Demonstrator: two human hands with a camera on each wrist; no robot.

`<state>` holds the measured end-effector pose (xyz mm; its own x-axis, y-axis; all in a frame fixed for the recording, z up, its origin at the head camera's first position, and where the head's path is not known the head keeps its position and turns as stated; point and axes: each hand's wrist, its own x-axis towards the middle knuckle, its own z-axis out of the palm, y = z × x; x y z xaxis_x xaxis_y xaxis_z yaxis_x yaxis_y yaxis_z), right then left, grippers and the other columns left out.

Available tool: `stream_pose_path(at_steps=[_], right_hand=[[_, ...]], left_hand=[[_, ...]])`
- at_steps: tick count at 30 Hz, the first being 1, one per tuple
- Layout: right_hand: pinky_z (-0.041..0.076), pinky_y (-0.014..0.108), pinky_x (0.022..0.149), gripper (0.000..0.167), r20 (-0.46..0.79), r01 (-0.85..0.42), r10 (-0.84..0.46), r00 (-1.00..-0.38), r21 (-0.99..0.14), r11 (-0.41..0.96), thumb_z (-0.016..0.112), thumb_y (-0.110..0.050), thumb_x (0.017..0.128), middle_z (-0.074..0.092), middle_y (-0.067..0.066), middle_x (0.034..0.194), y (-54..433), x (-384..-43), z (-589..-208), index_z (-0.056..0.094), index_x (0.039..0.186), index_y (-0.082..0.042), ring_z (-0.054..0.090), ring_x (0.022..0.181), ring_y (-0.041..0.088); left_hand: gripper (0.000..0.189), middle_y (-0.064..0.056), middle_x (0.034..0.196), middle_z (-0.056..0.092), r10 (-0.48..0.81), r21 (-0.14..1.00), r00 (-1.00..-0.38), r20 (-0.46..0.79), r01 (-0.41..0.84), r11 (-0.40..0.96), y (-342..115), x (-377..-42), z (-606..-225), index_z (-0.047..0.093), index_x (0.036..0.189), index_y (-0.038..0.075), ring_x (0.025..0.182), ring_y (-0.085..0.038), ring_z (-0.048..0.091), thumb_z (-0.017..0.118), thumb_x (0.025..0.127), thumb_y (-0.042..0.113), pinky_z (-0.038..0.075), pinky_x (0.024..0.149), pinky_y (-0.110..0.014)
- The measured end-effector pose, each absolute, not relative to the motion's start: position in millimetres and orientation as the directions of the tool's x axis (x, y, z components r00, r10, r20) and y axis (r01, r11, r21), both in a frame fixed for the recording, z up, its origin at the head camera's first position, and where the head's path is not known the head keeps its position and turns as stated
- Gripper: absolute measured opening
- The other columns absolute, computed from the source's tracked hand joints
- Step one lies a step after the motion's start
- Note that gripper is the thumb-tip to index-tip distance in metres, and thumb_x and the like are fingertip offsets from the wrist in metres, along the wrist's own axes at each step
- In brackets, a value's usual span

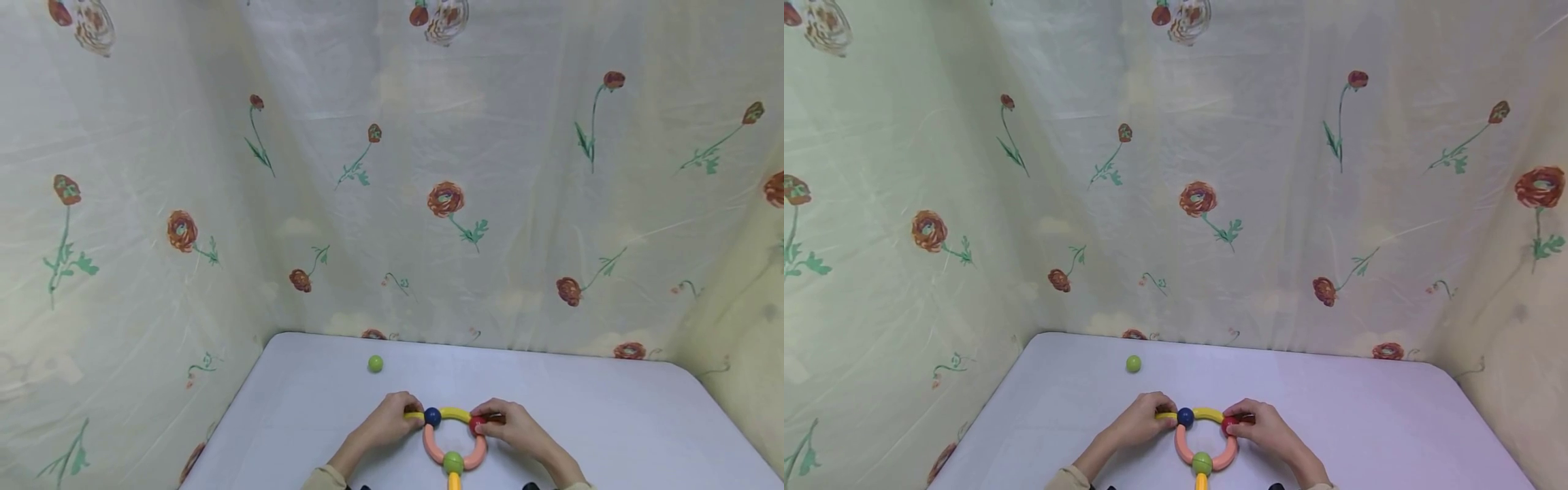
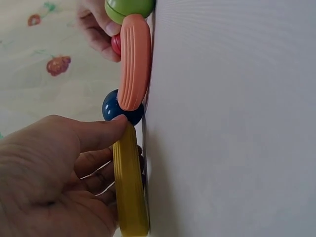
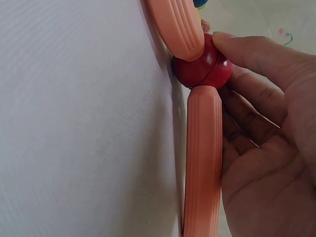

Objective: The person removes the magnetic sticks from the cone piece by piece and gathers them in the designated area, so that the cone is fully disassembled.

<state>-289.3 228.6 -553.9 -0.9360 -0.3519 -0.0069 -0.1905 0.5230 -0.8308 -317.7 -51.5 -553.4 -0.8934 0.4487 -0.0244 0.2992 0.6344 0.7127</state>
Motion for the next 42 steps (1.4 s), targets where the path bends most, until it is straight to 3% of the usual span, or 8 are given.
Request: stream_pose_path(at_steps=[5, 21, 30, 42], right_hand=[[0.049, 0.016, 0.078, 0.028, 0.004, -0.203, -0.361, -0.933, -0.833, 0.515, 0.073, -0.025, 0.085, 0.068, 0.003, 0.103, 229.0, -289.7, -554.3, 0.069, 0.107, -0.008, 0.062, 0.096, 0.018], [0.049, 0.015, 0.079, 0.028, 0.008, -0.209, -0.368, -0.930, -0.834, 0.511, 0.073, -0.024, 0.085, 0.068, 0.004, 0.103, 228.8, -288.5, -551.7, 0.069, 0.108, -0.008, 0.063, 0.096, 0.019], [0.053, 0.024, 0.082, 0.027, -0.007, -0.201, -0.364, -0.931, -0.824, 0.530, 0.073, -0.027, 0.086, 0.069, 0.002, 0.103, 228.7, -289.8, -554.4, 0.070, 0.108, -0.011, 0.063, 0.094, 0.013], [0.054, 0.026, 0.082, 0.027, -0.009, -0.199, -0.362, -0.932, -0.823, 0.531, 0.072, -0.027, 0.086, 0.068, 0.001, 0.104, 229.0, -290.4, -554.8, 0.070, 0.108, -0.011, 0.063, 0.096, 0.015]], left_hand=[[0.004, 0.010, 0.082, 0.060, 0.422, 0.731, -0.905, -0.046, 0.258, 0.632, -51.3, -317.3, -553.7, 0.072, 0.089, 0.018, 0.076, -0.006, 0.054, 0.071, 0.086, 0.017, 0.048, 0.070, -0.026], [0.005, 0.007, 0.083, 0.059, 0.440, 0.727, -0.898, -0.004, 0.300, 0.618, -51.3, -317.0, -557.0, 0.071, 0.089, 0.014, 0.076, -0.006, 0.052, 0.067, 0.087, 0.012, 0.046, 0.071, -0.025], [0.005, 0.004, 0.086, 0.058, 0.408, 0.712, -0.910, -0.073, 0.239, 0.660, -47.1, -315.5, -554.7, 0.069, 0.090, 0.012, 0.080, -0.011, 0.052, 0.064, 0.088, 0.012, 0.048, 0.077, -0.034], [0.004, 0.008, 0.084, 0.058, 0.441, 0.694, -0.896, -0.054, 0.284, 0.662, -50.8, -315.5, -555.5, 0.067, 0.088, 0.015, 0.079, -0.009, 0.051, 0.064, 0.088, 0.017, 0.045, 0.075, -0.030]])
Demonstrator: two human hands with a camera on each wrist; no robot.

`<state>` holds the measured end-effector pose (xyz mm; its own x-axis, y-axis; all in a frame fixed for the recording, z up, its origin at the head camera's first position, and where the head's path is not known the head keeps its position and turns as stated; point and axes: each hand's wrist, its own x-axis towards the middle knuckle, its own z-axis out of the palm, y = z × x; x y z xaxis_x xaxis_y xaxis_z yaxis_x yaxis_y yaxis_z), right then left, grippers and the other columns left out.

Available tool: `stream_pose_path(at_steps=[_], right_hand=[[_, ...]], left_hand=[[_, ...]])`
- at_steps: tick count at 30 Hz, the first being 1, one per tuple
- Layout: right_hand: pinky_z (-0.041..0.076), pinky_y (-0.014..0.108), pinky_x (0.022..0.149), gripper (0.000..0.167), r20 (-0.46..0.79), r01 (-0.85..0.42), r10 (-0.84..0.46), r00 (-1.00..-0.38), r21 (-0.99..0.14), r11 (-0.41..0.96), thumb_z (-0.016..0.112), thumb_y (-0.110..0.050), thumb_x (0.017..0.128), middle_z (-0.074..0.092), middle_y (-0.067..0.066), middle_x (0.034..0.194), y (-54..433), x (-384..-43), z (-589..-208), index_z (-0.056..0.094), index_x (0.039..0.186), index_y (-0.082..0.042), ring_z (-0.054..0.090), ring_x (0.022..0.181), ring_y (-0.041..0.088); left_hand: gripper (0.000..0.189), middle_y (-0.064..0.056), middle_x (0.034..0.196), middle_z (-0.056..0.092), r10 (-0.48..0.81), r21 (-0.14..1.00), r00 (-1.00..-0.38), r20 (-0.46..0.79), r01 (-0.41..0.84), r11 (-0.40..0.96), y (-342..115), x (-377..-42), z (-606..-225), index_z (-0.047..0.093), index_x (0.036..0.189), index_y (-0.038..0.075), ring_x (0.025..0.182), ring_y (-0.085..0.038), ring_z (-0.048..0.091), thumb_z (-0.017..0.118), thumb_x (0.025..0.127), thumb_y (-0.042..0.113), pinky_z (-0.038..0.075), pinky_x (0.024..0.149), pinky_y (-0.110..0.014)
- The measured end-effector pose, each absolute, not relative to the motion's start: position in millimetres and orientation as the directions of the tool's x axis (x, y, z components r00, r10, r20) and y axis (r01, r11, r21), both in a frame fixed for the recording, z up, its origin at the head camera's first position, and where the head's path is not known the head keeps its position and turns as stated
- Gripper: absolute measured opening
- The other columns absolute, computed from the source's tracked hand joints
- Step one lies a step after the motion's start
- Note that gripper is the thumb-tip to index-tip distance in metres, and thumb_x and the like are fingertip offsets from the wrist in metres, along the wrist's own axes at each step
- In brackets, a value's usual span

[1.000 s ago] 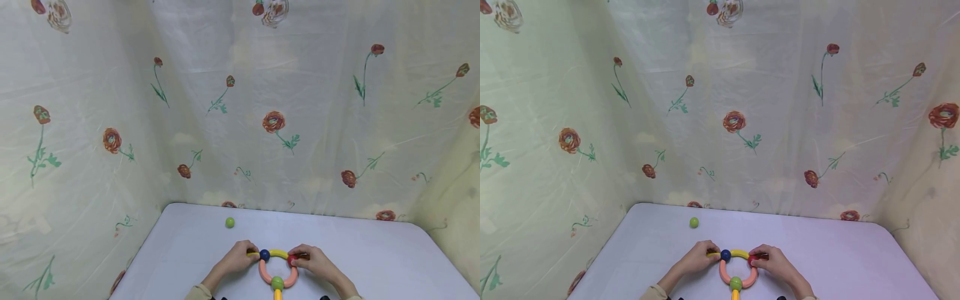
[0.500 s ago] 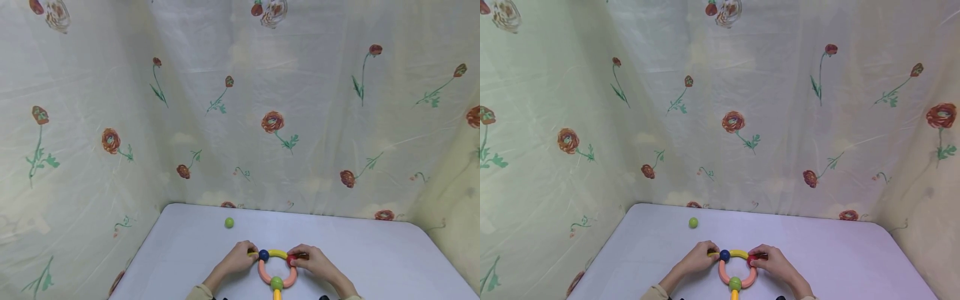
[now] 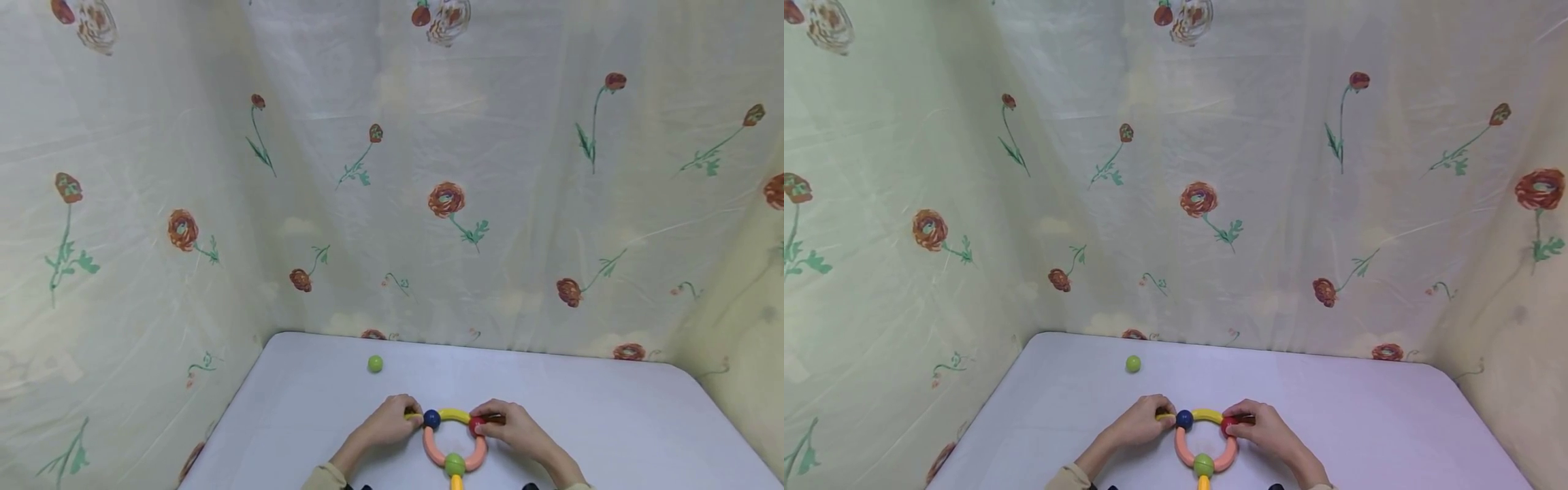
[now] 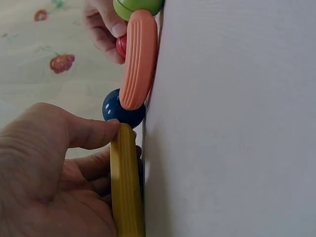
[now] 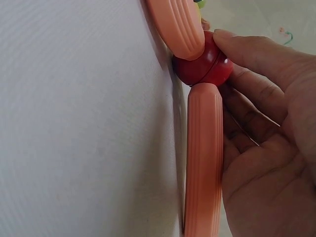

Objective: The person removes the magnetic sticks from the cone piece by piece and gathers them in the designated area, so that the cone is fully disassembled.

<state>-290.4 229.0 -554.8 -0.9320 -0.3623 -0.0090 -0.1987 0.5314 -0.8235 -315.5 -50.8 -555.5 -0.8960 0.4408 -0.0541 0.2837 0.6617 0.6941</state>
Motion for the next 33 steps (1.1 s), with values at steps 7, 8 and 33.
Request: stream_pose_path(at_steps=[7, 8, 33], right_hand=[[0.054, 0.026, 0.082, 0.028, -0.012, -0.196, -0.358, -0.933, -0.820, 0.538, 0.072, -0.029, 0.086, 0.068, 0.001, 0.105, 231.3, -290.7, -552.8, 0.069, 0.108, -0.012, 0.062, 0.096, 0.017], [0.054, 0.026, 0.081, 0.028, -0.016, -0.191, -0.354, -0.935, -0.819, 0.541, 0.072, -0.029, 0.086, 0.068, 0.002, 0.105, 232.1, -290.6, -552.5, 0.069, 0.108, -0.012, 0.062, 0.096, 0.016], [0.053, 0.024, 0.080, 0.030, -0.020, -0.191, -0.383, -0.924, -0.841, 0.506, 0.072, -0.026, 0.086, 0.068, 0.005, 0.106, 230.3, -290.2, -553.9, 0.068, 0.110, -0.007, 0.063, 0.096, 0.018]], left_hand=[[0.006, 0.011, 0.086, 0.062, 0.521, 0.770, -0.852, -0.048, 0.301, 0.562, -63.4, -322.8, -556.9, 0.069, 0.092, 0.019, 0.079, -0.005, 0.054, 0.067, 0.090, 0.024, 0.047, 0.075, -0.025], [0.007, 0.011, 0.086, 0.062, 0.538, 0.783, -0.842, -0.039, 0.308, 0.540, -65.3, -324.4, -557.1, 0.070, 0.093, 0.019, 0.079, -0.005, 0.055, 0.067, 0.090, 0.024, 0.047, 0.075, -0.024], [0.016, 0.011, 0.089, 0.065, 0.490, 0.761, -0.871, 0.035, 0.342, 0.552, -109.8, -353.4, -563.2, 0.072, 0.094, 0.020, 0.083, -0.005, 0.058, 0.073, 0.081, 0.011, 0.049, 0.078, -0.023]])
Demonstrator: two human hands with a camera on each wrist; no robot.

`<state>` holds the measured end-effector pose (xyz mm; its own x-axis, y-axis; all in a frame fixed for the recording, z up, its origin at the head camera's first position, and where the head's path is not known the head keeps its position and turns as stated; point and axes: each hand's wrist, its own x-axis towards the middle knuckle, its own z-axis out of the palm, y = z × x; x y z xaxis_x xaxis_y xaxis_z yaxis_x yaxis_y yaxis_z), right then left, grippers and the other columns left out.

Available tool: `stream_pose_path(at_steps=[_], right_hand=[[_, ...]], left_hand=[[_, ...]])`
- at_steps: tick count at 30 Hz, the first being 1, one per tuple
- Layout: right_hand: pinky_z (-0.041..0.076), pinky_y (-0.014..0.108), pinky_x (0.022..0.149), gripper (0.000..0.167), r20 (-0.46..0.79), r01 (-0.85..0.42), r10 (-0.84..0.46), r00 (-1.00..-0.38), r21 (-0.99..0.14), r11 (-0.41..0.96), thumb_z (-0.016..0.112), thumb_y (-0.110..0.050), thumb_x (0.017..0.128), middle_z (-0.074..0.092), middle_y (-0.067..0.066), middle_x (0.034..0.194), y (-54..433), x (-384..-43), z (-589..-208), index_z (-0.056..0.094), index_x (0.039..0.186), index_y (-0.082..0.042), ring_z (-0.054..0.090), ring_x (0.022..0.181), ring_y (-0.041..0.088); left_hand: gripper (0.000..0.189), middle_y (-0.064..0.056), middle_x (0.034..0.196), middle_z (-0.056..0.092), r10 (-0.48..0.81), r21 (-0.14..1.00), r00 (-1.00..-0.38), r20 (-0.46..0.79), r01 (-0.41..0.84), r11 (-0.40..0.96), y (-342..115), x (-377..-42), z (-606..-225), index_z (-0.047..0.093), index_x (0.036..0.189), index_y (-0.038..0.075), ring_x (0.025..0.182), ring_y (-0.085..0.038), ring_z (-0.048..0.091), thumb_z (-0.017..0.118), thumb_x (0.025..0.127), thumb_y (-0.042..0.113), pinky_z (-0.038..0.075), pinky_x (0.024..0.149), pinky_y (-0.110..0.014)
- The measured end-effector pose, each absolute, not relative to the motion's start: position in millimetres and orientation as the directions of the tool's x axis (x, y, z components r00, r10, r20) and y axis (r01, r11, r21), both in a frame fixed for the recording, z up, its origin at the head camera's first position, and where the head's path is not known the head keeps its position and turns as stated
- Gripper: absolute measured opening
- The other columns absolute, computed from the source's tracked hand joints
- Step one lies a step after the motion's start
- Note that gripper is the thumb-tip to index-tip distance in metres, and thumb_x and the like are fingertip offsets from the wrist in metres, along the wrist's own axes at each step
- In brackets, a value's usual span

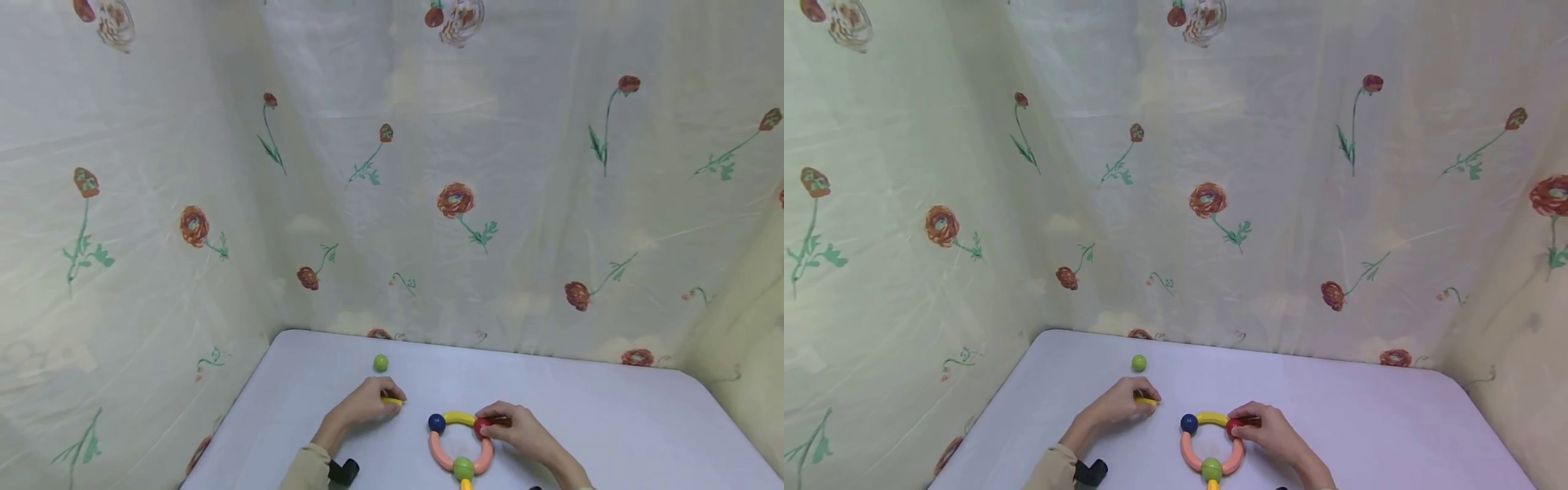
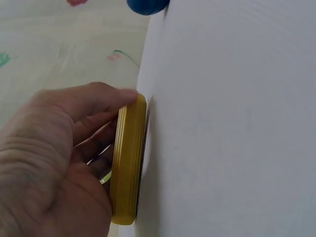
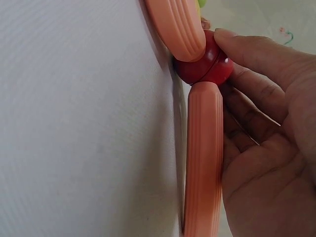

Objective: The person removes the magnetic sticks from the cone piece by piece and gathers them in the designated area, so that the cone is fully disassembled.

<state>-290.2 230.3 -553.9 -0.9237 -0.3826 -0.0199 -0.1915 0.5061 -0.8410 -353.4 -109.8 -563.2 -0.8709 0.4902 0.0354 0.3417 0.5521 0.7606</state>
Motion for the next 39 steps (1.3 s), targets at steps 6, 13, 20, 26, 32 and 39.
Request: stream_pose_path(at_steps=[6, 13, 20, 26, 32, 39], right_hand=[[0.054, 0.025, 0.079, 0.031, -0.030, -0.182, -0.375, -0.926, -0.837, 0.516, 0.072, -0.028, 0.086, 0.068, 0.004, 0.106, 229.6, -291.0, -555.5, 0.068, 0.110, -0.009, 0.063, 0.095, 0.018], [0.054, 0.024, 0.078, 0.030, -0.030, -0.182, -0.373, -0.927, -0.834, 0.520, 0.072, -0.026, 0.086, 0.068, 0.004, 0.105, 229.1, -291.3, -554.6, 0.068, 0.110, -0.008, 0.063, 0.095, 0.018], [0.054, 0.025, 0.078, 0.031, -0.040, -0.168, -0.361, -0.932, -0.833, 0.527, 0.072, -0.026, 0.086, 0.068, 0.004, 0.105, 228.6, -289.0, -552.1, 0.068, 0.110, -0.008, 0.063, 0.095, 0.017], [0.054, 0.025, 0.079, 0.032, -0.043, -0.170, -0.365, -0.930, -0.830, 0.532, 0.072, -0.026, 0.086, 0.068, 0.005, 0.106, 228.8, -287.5, -550.5, 0.068, 0.111, -0.007, 0.063, 0.094, 0.014], [0.054, 0.026, 0.079, 0.032, -0.053, -0.157, -0.360, -0.931, -0.834, 0.530, 0.072, -0.027, 0.086, 0.068, 0.004, 0.106, 228.7, -288.8, -551.7, 0.068, 0.111, -0.008, 0.062, 0.096, 0.017], [0.055, 0.027, 0.080, 0.032, -0.059, -0.150, -0.353, -0.934, -0.831, 0.535, 0.072, -0.027, 0.086, 0.068, 0.003, 0.106, 228.7, -289.6, -552.2, 0.068, 0.111, -0.008, 0.062, 0.096, 0.017]], left_hand=[[0.018, 0.012, 0.088, 0.067, 0.462, 0.760, -0.885, 0.054, 0.336, 0.556, -115.6, -357.7, -564.6, 0.073, 0.094, 0.020, 0.083, -0.005, 0.059, 0.075, 0.079, 0.010, 0.049, 0.076, -0.023], [0.020, 0.009, 0.090, 0.068, 0.463, 0.771, -0.883, 0.075, 0.346, 0.535, -116.9, -357.1, -564.2, 0.073, 0.098, 0.016, 0.082, -0.006, 0.059, 0.075, 0.079, 0.011, 0.049, 0.076, -0.023], [0.020, 0.010, 0.091, 0.068, 0.441, 0.777, -0.894, 0.074, 0.329, 0.537, -118.4, -356.4, -564.4, 0.074, 0.099, 0.018, 0.083, -0.005, 0.059, 0.075, 0.080, 0.014, 0.048, 0.077, -0.023], [0.015, 0.005, 0.095, 0.070, 0.444, 0.787, -0.889, 0.110, 0.351, 0.507, -117.7, -354.0, -562.4, 0.074, 0.099, 0.015, 0.089, -0.007, 0.061, 0.073, 0.084, 0.016, 0.052, 0.083, -0.027], [0.014, 0.005, 0.098, 0.069, 0.400, 0.839, -0.909, 0.113, 0.303, 0.452, -111.8, -348.6, -558.8, 0.073, 0.099, 0.015, 0.094, -0.010, 0.061, 0.073, 0.085, 0.017, 0.054, 0.083, -0.030], [0.011, 0.007, 0.086, 0.067, 0.377, 0.862, -0.921, 0.098, 0.268, 0.431, -91.6, -332.5, -555.4, 0.071, 0.094, 0.017, 0.079, -0.007, 0.059, 0.074, 0.083, 0.016, 0.049, 0.070, -0.022]])
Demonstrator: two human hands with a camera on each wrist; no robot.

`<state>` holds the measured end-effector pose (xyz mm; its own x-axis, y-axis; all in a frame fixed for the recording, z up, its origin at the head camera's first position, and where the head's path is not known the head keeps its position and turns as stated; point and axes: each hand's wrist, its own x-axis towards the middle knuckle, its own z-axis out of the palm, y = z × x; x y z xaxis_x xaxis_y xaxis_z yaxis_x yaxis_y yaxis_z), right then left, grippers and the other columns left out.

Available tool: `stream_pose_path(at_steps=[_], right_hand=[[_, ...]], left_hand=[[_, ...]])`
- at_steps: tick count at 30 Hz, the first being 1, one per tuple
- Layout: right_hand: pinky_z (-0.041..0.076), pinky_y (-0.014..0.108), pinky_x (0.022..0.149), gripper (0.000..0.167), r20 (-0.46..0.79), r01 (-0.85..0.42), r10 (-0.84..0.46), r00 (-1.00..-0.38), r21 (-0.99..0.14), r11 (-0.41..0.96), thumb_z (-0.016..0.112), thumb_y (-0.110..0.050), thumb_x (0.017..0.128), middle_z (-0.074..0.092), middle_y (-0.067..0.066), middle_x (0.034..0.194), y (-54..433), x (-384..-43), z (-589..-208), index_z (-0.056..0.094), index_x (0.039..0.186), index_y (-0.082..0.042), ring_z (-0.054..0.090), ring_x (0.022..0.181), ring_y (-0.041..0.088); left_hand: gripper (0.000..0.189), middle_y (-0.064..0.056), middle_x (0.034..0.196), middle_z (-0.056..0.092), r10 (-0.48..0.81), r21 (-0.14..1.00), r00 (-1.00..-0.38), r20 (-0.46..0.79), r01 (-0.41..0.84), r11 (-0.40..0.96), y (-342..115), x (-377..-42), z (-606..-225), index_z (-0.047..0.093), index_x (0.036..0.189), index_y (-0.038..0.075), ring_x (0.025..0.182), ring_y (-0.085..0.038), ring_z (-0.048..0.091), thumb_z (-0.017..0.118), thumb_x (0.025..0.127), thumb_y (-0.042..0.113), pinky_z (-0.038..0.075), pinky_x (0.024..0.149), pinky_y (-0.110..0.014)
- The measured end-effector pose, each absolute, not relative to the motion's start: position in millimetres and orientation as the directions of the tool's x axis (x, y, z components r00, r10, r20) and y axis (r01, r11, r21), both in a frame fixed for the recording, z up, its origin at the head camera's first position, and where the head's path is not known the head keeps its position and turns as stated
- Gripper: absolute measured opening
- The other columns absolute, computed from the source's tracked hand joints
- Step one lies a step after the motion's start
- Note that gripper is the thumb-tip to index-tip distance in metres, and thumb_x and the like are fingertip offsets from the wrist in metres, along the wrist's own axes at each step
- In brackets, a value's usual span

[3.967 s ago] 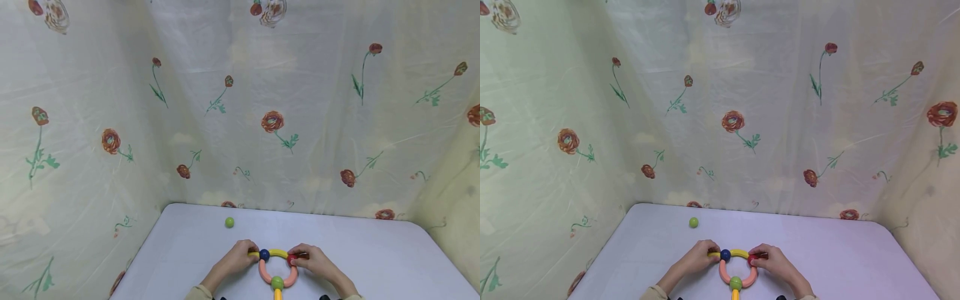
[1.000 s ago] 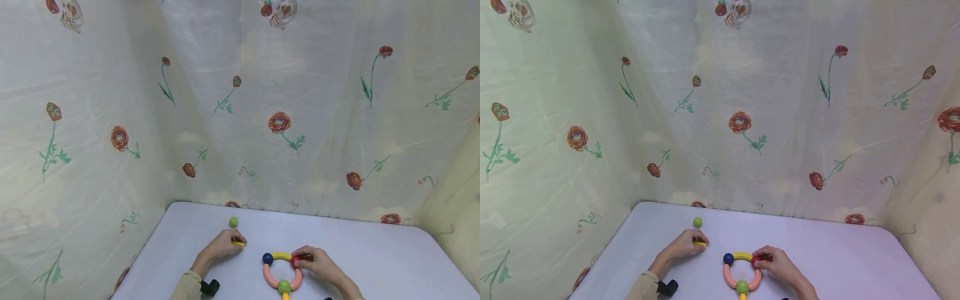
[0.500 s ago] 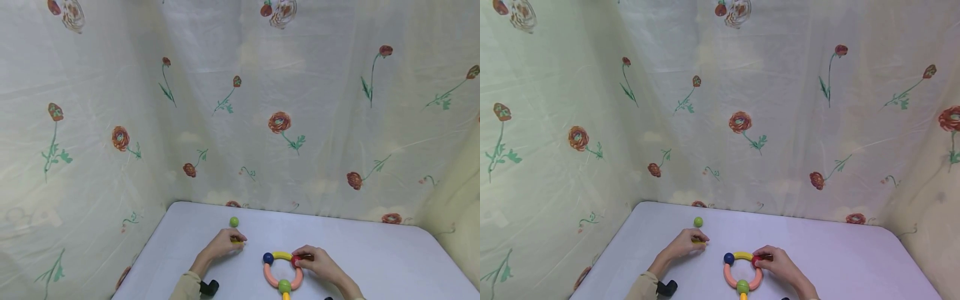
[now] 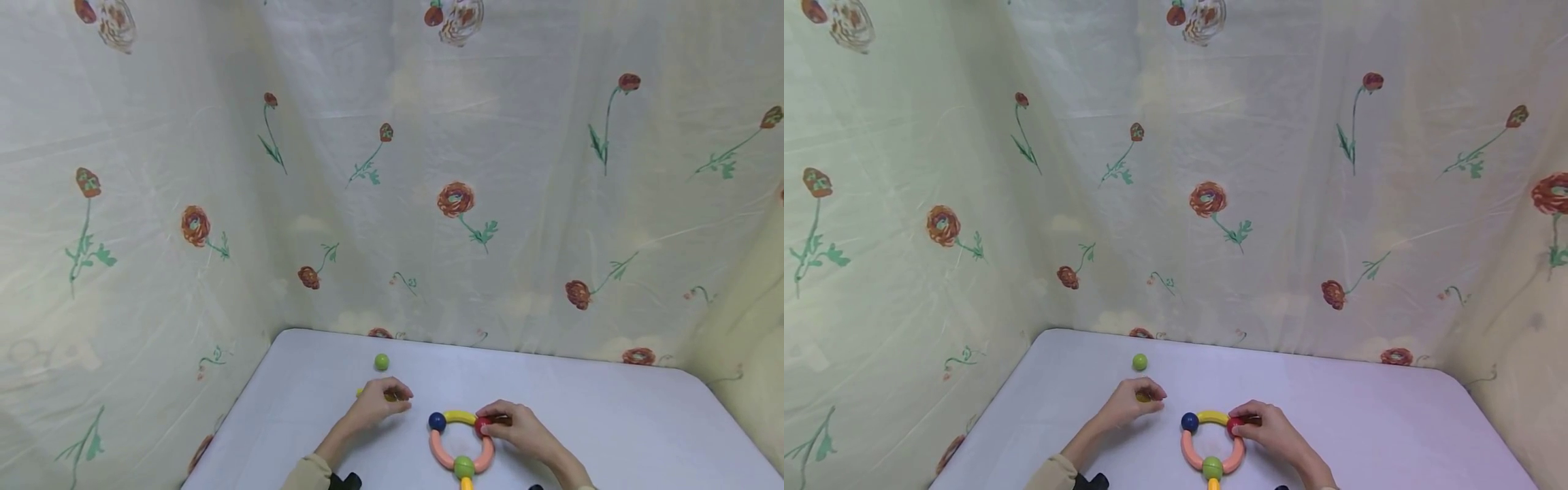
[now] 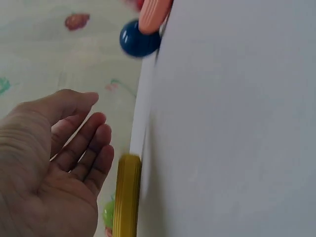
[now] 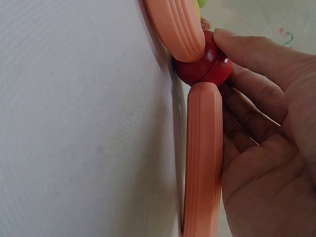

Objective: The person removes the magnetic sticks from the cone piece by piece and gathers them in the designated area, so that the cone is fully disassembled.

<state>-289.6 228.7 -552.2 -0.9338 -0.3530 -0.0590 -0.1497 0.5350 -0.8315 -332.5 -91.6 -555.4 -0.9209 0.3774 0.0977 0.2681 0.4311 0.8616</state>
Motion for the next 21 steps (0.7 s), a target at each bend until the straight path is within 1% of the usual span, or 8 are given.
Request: stream_pose_path(at_steps=[4, 9, 12, 16, 21], right_hand=[[0.055, 0.028, 0.080, 0.031, -0.051, -0.158, -0.357, -0.933, -0.832, 0.531, 0.072, -0.027, 0.086, 0.068, 0.003, 0.105, 228.8, -289.9, -552.5, 0.068, 0.111, -0.008, 0.062, 0.096, 0.017], [0.053, 0.023, 0.080, 0.029, -0.020, -0.194, -0.372, -0.928, -0.827, 0.528, 0.072, -0.028, 0.087, 0.068, 0.002, 0.105, 229.4, -291.0, -555.2, 0.068, 0.110, -0.011, 0.062, 0.096, 0.016], [0.052, 0.020, 0.080, 0.028, -0.004, -0.212, -0.378, -0.926, -0.823, 0.528, 0.071, -0.028, 0.087, 0.068, 0.001, 0.105, 229.9, -291.3, -556.5, 0.068, 0.110, -0.012, 0.062, 0.096, 0.014], [0.052, 0.021, 0.081, 0.028, -0.006, -0.208, -0.374, -0.927, -0.824, 0.527, 0.071, -0.028, 0.087, 0.068, 0.002, 0.106, 230.5, -291.5, -556.5, 0.068, 0.110, -0.012, 0.063, 0.096, 0.015], [0.054, 0.027, 0.081, 0.030, -0.033, -0.175, -0.366, -0.930, -0.835, 0.521, 0.072, -0.029, 0.086, 0.068, 0.002, 0.106, 230.4, -292.2, -556.4, 0.068, 0.110, -0.011, 0.062, 0.097, 0.017]], left_hand=[[0.010, 0.006, 0.079, 0.064, 0.381, 0.891, -0.922, 0.065, 0.226, 0.394, -72.1, -314.9, -552.5, 0.070, 0.091, 0.016, 0.071, -0.009, 0.055, 0.075, 0.082, 0.016, 0.045, 0.061, -0.021], [0.011, 0.005, 0.075, 0.063, 0.373, 0.936, -0.928, -0.007, 0.125, 0.329, -46.1, -286.0, -552.1, 0.070, 0.087, 0.014, 0.068, -0.009, 0.055, 0.078, 0.079, 0.016, 0.044, 0.056, -0.020], [0.011, 0.004, 0.073, 0.063, 0.356, 0.945, -0.932, -0.067, 0.055, 0.321, -32.9, -268.4, -551.9, 0.071, 0.084, 0.013, 0.065, -0.010, 0.055, 0.079, 0.077, 0.015, 0.043, 0.053, -0.020], [0.010, 0.004, 0.071, 0.063, 0.326, 0.937, -0.935, -0.138, -0.017, 0.349, -20.0, -250.3, -552.3, 0.071, 0.082, 0.015, 0.065, -0.010, 0.053, 0.080, 0.076, 0.017, 0.041, 0.055, -0.022], [0.013, 0.006, 0.070, 0.064, 0.304, 0.926, -0.937, -0.172, -0.048, 0.376, -11.7, -233.8, -554.1, 0.071, 0.080, 0.014, 0.064, -0.008, 0.055, 0.081, 0.076, 0.020, 0.043, 0.057, -0.021]])
